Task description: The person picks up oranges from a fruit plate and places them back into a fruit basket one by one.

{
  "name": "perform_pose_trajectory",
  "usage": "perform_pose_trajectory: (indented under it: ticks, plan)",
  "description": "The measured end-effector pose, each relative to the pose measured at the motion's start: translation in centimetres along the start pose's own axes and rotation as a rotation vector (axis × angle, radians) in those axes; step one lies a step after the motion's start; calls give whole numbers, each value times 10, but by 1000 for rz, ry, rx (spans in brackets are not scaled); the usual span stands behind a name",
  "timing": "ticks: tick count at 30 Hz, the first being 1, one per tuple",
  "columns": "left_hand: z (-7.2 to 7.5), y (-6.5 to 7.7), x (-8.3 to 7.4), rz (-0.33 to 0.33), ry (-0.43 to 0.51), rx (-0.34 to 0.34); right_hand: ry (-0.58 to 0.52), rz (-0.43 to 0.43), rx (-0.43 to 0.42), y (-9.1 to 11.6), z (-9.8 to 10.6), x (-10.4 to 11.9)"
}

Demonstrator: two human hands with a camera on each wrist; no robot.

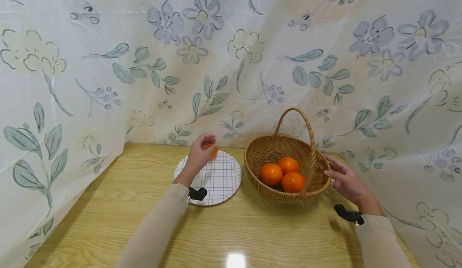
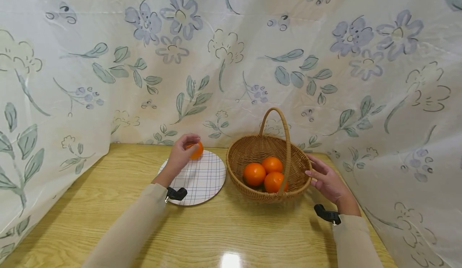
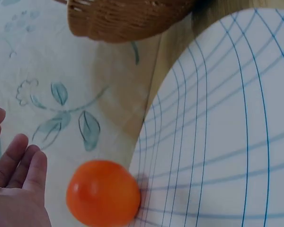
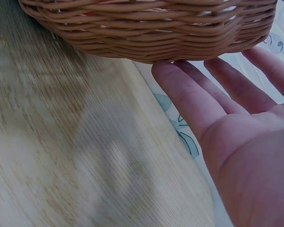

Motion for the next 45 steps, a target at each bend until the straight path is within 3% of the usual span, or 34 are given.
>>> perform_pose_trajectory:
  ticks: [9, 18, 23, 30, 45]
  plan:
    - [22, -3, 8, 43, -4, 7, 6, 2, -6, 0, 1, -1]
    - [34, -7, 26, 127, -168, 19, -4, 12, 3, 1, 1, -1]
    - [37, -10, 40, 184, -263, 49, -17, 22, 13, 2, -1, 0]
    - [38, -14, 55, 272, -291, 74, -13, 20, 13, 1, -1, 1]
    - [31, -15, 64, 314, -318, 97, -34, 26, 22, 2, -1, 0]
Point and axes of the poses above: each hand's wrist, its own y-axis away from the middle knuckle, its own z-axis out of the back of the hand, x = y × z, the point moved 10 cm from there along -y, towards the middle knuckle, and after that the axes turned 9 degrees about y, right-handed, at the moved point
